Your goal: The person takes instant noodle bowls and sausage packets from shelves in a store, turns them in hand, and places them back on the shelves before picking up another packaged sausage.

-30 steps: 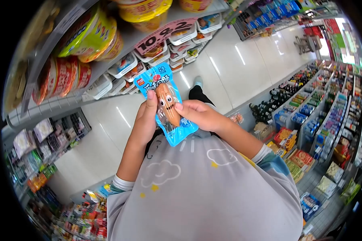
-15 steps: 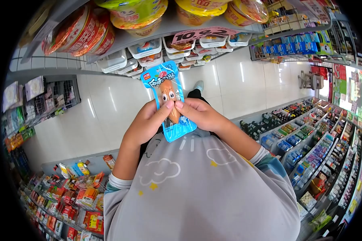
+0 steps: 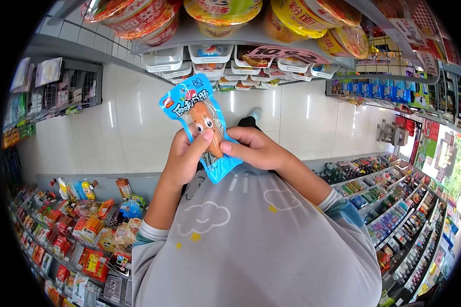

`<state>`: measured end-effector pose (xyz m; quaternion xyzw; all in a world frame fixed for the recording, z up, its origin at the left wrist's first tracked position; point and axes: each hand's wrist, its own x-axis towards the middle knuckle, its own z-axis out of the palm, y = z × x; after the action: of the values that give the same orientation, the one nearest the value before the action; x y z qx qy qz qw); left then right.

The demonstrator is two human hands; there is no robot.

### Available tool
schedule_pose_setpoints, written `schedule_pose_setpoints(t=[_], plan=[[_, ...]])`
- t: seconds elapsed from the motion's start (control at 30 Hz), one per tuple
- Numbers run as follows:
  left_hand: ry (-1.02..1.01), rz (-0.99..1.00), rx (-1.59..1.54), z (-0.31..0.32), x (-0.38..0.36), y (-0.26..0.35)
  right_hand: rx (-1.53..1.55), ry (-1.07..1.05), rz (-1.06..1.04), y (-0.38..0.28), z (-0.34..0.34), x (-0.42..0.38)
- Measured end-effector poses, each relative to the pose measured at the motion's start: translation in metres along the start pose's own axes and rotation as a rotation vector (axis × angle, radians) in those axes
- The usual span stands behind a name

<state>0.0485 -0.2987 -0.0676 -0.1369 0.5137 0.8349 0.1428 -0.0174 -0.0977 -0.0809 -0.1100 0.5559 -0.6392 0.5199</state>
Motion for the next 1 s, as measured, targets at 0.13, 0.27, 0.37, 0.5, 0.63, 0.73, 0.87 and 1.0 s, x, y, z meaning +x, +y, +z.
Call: schedule_pose_setpoints(t=[0.13,0.27,0.37,0.5,0.63,0.73,0.87,1.0], plan=[[0.044,0.019,-0.002,-0.004,-0.002,-0.002,-0.149,-0.02,-0.079,-0.006,0.005,0.004],[0.035,0.031,0.013,-0.005,-0.002,0.002,-0.158,-0.038,-0.071,-0.007,0.003,0.006],[0.06,0.038,-0.002,-0.001,-0.002,0.003,-0.112,-0.027,-0.053,-0.015,0.005,0.007],[0.073,0.02,-0.031,0.002,-0.001,-0.002,-0.005,-0.016,-0.008,-0.02,0.003,0.008],[0.066,0.012,-0.034,0.004,0.0,-0.002,-0.011,-0.017,0.032,-0.022,0.0,0.007],[0.063,0.026,-0.016,0.005,0.001,-0.001,0.019,-0.021,0.009,-0.021,-0.002,0.007],[0.032,0.041,0.015,0.01,0.003,0.003,0.079,-0.045,0.001,-0.022,-0.008,0.004],[0.02,0.064,0.081,0.014,0.003,0.006,0.099,-0.078,-0.014,-0.019,-0.013,0.002]])
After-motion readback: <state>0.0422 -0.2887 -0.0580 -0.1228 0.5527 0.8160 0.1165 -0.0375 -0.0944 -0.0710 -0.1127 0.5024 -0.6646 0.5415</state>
